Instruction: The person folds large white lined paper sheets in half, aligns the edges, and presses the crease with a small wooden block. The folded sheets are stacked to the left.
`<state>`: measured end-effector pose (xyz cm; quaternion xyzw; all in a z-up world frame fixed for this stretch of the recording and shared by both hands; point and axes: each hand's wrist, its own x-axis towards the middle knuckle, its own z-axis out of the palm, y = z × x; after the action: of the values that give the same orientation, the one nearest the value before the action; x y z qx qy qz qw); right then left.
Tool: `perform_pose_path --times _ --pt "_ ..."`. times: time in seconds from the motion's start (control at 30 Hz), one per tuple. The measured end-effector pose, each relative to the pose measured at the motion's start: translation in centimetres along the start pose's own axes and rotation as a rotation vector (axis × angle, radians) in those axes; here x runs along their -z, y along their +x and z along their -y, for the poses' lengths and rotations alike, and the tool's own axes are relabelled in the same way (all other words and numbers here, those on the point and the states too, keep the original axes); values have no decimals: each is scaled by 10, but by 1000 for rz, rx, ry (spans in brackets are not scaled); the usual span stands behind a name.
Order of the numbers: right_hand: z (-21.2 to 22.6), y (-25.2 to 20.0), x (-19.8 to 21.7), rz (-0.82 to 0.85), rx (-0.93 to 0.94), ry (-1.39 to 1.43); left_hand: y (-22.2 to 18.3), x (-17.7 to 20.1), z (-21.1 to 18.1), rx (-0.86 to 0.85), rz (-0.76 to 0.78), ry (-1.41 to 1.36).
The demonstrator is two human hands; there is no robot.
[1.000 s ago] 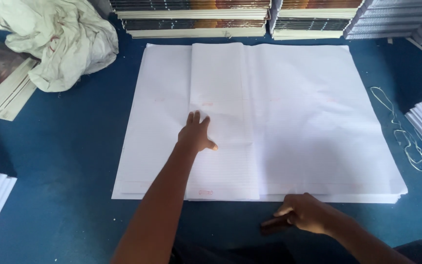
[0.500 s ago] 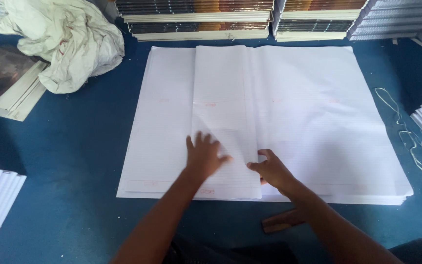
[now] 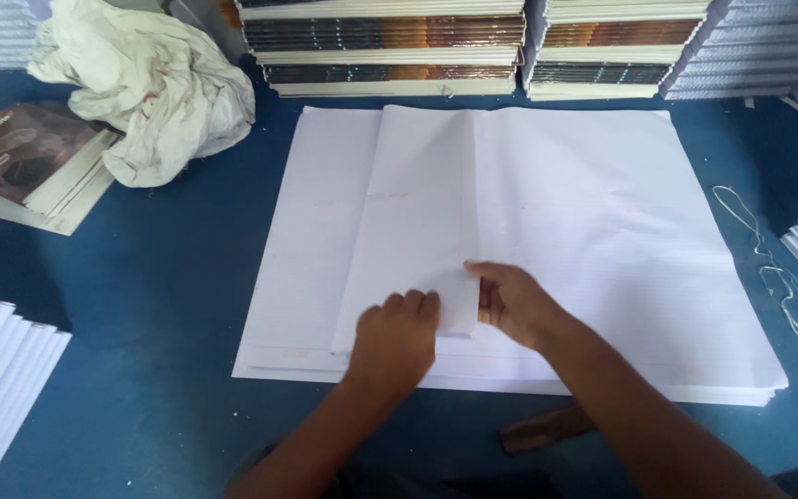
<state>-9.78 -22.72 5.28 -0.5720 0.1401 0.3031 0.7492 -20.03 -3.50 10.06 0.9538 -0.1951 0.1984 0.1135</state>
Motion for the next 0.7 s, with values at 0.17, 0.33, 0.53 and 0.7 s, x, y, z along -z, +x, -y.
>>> perform_pose_path --times 0.17,0.33,0.53,0.7 --pt "38 -1 -8 -113 745 -564 39 47 18 -49 -74 57" --pt "94 -8 -22 -67 1345 -1061 87 99 27 -102 -181 134" --pt "150 -10 -32 -8 1163 -996 94 124 53 70 -390 125" --pt "168 -5 -36 -113 1121 -927 66 102 96 304 -565 -260"
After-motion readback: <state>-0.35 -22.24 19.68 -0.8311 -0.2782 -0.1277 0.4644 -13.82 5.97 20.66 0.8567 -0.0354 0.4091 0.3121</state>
